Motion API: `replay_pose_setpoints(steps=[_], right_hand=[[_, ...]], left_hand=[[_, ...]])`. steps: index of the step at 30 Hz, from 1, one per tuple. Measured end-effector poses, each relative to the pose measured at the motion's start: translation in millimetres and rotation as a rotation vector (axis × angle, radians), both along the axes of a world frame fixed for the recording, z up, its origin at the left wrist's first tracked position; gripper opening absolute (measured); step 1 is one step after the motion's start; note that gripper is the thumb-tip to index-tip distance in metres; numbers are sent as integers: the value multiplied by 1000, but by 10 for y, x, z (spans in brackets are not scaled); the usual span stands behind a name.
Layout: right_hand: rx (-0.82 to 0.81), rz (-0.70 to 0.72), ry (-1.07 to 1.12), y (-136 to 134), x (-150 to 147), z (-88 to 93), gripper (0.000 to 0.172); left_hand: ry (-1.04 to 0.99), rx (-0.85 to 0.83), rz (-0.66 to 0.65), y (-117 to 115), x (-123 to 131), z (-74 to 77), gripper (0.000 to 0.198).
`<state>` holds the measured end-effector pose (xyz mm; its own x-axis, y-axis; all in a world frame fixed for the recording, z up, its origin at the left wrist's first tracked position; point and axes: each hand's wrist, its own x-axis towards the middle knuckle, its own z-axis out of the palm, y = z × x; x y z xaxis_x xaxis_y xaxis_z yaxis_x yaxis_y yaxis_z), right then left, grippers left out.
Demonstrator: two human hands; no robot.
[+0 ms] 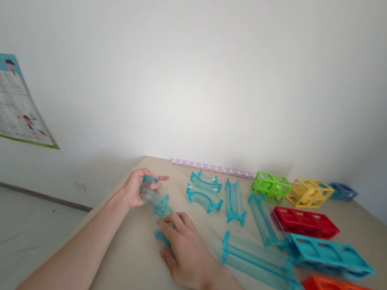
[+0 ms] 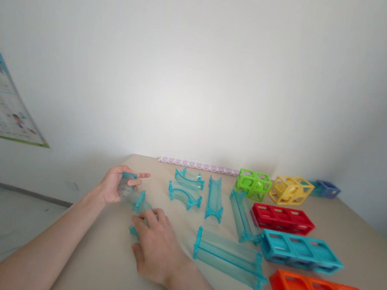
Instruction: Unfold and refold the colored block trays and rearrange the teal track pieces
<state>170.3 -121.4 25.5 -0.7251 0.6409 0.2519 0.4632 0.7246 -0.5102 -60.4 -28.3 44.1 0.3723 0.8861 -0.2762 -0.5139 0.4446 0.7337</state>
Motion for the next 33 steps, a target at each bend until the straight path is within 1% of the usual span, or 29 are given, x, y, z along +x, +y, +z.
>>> replay_pose_setpoints(steps=[2,4,6,8,10,12,13,15,17,18,19,20,23,24,25,27,29,31,33], right_hand=[[-9,29,5,-7,9,11,49],[-41,58,5,-7,14,10,47],[-52,77,-5,-6,14,5,41],[-20,83,-17,-6,10,0,35],[13,81,-13,-4,1,-8,30],[4,61,18,3,-12,-28,23],[-15,52,44,9,-21,-43,21],[-61,34,121,22,-42,-84,20],[-113,13,252,30,-69,-130,17],[-157,-2,339,32,-85,-149,15],[-235,-15,437,32,-102,-163,12],[-354,-18,546,32,-119,-170,14],[-830,20,922,44,-154,-138,29],[-958,27,1037,54,-155,-112,32],[-1046,21,1138,67,-152,-84,33],[-1140,-12,1274,98,-132,-33,34],[-1200,-33,1349,127,-108,-6,35],[-1248,-32,1378,147,-92,-8,35],[-1265,-33,1362,156,-86,-24,35]], left_hand=[[-134,45,7,-21,3,7,57],[-210,99,73,-34,10,12,60],[-232,140,179,-32,24,17,53],[-244,175,278,-17,44,22,39],[-266,215,343,8,64,25,25],[-253,221,405,36,72,22,15],[-227,202,448,50,71,19,14],[-166,144,528,70,59,11,17],[-135,101,555,80,44,5,24],[-129,98,556,80,40,4,27],[-122,101,551,78,39,6,29],[-112,111,549,72,44,10,31],[-79,191,509,41,99,27,34],[-66,226,482,26,133,30,36],[-47,259,451,9,173,31,37],[11,310,374,-34,268,23,42],[80,338,274,-84,365,8,46],[125,349,178,-133,439,-6,51],[136,352,121,-169,472,-15,55]])
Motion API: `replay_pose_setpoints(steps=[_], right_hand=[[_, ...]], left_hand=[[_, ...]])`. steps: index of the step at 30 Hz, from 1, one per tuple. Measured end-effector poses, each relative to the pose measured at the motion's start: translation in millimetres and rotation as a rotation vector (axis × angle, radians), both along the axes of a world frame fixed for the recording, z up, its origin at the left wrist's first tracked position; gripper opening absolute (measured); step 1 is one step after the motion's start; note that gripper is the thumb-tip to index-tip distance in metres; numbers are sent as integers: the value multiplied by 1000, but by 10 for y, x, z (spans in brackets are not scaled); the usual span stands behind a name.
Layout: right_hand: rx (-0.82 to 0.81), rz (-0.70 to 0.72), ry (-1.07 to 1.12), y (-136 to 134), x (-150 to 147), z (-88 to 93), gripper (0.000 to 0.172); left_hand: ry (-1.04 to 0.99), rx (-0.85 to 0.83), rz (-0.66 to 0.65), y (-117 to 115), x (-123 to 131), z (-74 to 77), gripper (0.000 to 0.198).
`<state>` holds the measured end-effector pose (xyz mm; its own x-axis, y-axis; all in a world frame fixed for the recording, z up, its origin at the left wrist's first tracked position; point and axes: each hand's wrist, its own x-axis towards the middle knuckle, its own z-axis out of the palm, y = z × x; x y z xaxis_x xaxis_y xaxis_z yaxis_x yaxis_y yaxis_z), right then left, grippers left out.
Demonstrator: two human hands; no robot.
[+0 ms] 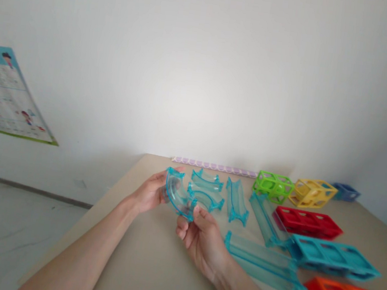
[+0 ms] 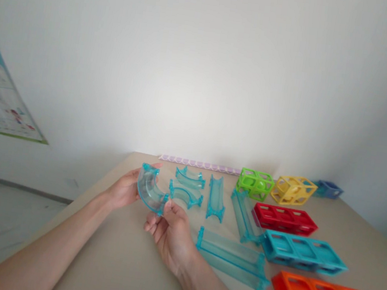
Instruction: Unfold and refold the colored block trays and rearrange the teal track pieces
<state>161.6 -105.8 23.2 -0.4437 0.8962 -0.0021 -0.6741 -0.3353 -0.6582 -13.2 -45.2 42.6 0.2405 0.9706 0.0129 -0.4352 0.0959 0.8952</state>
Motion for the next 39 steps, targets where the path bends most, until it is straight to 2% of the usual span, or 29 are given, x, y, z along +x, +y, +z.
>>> replay_pose_setpoints(steps=[3,7,11,15,18,20,23,25,29,34,39], right_hand=[[2,-12,-74,-4,-9,-18,34],[17,-37,-221,-8,-45,-49,37],[107,-103,-443,22,-85,-115,41],[172,-181,-552,35,-76,-153,47],[297,-272,-681,15,-52,-162,54],[413,-341,-828,4,-44,-165,51],[531,-402,-968,8,-40,-147,32],[578,-393,-953,21,-31,-122,18],[637,-380,-893,34,-5,-85,25],[627,-498,-939,12,-21,-93,21],[626,-530,-945,8,-35,-111,20]], left_hand=[[-15,25,-13,-18,-16,-4,56],[-31,33,38,-2,-60,-4,46],[1,40,60,34,-59,-20,38],[81,-6,74,50,-21,-31,37],[144,-47,53,19,34,-10,40],[177,-54,32,-14,71,8,41],[173,-10,-23,-46,96,12,42],[139,26,-53,-46,87,-4,41],[112,65,-73,-23,54,-33,30],[161,45,-45,-38,65,-3,35],[190,60,-16,-38,71,-2,35]])
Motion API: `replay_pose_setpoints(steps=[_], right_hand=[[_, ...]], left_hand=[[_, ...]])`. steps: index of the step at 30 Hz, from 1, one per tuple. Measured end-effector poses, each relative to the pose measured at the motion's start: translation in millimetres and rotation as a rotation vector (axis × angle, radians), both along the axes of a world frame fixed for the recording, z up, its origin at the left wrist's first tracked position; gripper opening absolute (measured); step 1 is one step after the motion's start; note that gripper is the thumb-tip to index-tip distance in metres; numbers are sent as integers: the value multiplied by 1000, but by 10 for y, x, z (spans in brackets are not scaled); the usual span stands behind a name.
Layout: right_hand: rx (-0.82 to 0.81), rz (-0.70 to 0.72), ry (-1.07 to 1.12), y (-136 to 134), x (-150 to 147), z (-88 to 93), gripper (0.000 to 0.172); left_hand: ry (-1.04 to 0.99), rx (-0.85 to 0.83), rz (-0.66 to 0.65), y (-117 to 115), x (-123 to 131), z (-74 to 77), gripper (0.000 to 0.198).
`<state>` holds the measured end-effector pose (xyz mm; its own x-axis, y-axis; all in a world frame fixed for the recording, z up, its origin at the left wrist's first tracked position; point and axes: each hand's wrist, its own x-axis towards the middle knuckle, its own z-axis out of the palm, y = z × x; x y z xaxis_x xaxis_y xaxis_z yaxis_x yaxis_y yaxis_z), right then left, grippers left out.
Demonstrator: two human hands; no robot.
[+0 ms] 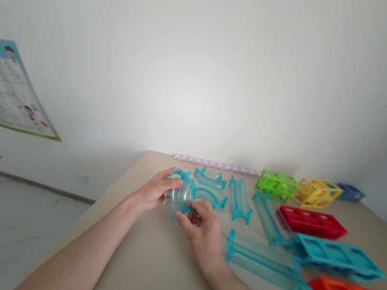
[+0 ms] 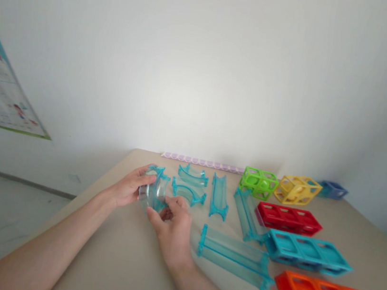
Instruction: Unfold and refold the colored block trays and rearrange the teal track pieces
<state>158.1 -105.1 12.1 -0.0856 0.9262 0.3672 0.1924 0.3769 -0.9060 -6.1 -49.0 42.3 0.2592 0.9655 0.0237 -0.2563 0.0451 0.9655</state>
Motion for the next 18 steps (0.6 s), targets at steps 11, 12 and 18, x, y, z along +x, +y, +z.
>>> replay_pose_setpoints(steps=[11,12,18], right_hand=[[35,-13,-116,30,19,-69,23],[42,-15,-118,21,18,-69,23],[73,-23,-181,-41,28,-22,19]], left_hand=[[126,5,-41,-6,-1,2,44],[141,5,-46,-10,4,7,45],[128,12,-3,33,10,-37,50]])
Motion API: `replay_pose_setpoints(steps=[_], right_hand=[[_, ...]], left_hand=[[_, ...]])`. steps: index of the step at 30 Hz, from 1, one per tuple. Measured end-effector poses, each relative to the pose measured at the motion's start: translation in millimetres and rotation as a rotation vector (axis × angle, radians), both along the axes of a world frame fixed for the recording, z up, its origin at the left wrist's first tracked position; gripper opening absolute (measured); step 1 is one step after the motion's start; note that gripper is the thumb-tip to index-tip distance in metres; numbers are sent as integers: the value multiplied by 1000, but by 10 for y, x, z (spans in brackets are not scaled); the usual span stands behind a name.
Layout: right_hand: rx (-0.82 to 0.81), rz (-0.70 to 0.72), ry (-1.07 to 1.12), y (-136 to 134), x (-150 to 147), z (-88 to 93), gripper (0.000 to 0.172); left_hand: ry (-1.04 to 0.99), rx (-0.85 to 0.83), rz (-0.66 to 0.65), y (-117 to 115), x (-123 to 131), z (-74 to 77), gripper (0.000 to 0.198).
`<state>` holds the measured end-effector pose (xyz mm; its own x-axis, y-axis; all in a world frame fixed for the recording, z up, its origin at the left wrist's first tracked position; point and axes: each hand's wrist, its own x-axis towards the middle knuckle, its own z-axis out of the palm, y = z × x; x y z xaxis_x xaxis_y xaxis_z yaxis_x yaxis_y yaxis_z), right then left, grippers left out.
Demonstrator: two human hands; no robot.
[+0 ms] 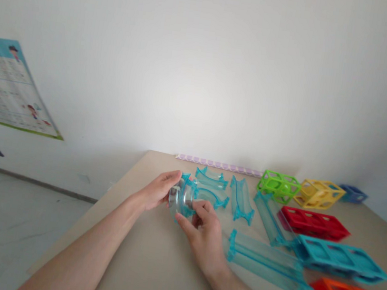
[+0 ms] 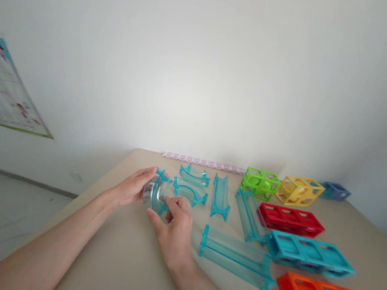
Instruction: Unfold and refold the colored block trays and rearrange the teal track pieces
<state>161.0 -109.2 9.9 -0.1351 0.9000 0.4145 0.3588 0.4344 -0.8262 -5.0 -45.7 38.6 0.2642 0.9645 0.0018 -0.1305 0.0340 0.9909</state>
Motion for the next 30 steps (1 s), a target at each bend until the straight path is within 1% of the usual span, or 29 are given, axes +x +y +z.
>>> replay_pose_setpoints(steps=[2,4,6,9,11,13,14,16,19,22,25,26,27,29,30], right_hand=[[36,-10,-35,-15,15,22,19],[99,-25,-75,-33,33,45,29],[165,-64,-154,-59,49,68,37],[206,-169,-342,-112,62,101,39],[207,-230,-449,-147,64,123,44],[210,-265,-524,-179,62,149,49],[214,-272,-549,-193,59,164,51],[228,-248,-578,-220,47,195,55],[245,-153,-589,-255,16,215,61],[220,-120,-612,-270,-14,191,56],[194,-142,-656,-265,-20,156,51],[192,-151,-667,-262,-18,148,50],[193,-159,-674,-259,-15,142,48],[201,-171,-678,-252,-10,133,44],[207,-172,-679,-247,-9,128,41]], left_hand=[[-27,-21,-28,29,-50,0,45],[-38,-40,-101,50,-135,24,37],[-21,-44,-188,54,-229,58,36],[130,-55,-347,28,-311,87,45],[263,-49,-469,0,-296,77,52],[356,-25,-530,-23,-231,44,54],[390,-12,-529,-31,-187,22,54],[435,19,-488,-39,-95,-25,53],[449,81,-458,-49,-1,-72,55],[429,148,-438,-67,-2,-62,56],[422,216,-371,-56,-68,-45,49],[417,237,-317,-34,-91,-56,46],[421,253,-226,0,-110,-81,43],[439,280,43,107,-136,-172,40],[470,291,215,180,-144,-231,39]])
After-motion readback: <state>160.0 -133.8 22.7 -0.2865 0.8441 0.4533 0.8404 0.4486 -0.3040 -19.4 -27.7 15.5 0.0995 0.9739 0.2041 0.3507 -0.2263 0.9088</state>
